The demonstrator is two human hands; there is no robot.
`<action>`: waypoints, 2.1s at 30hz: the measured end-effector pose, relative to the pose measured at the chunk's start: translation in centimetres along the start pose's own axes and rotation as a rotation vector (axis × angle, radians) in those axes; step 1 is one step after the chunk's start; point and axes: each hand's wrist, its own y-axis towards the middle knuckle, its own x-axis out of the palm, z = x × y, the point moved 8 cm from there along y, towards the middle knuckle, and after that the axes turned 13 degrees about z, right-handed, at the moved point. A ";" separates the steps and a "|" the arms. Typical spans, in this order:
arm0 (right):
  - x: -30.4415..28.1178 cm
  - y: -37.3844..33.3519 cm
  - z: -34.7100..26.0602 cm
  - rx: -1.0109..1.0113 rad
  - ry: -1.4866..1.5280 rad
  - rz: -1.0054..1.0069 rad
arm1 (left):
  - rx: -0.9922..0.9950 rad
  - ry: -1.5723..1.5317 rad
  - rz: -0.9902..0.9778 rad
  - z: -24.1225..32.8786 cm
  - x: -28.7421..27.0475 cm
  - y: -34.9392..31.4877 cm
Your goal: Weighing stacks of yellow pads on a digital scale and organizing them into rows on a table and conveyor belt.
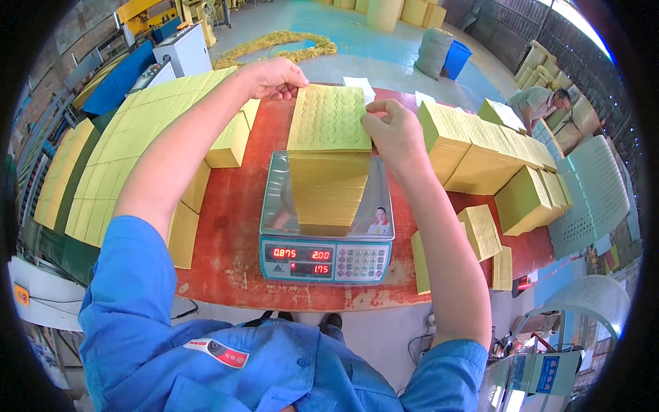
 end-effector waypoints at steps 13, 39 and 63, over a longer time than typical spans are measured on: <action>-1.1 -1.6 -0.6 -0.312 -0.255 0.126 | 0.102 0.020 0.106 1.2 0.6 -1.7; -1.3 -5.4 4.2 -0.079 0.414 0.187 | 0.181 -0.963 0.407 -3.8 9.6 -16.1; -6.4 -14.7 10.2 0.163 0.810 0.004 | 0.041 -1.078 0.929 -9.1 9.1 -27.7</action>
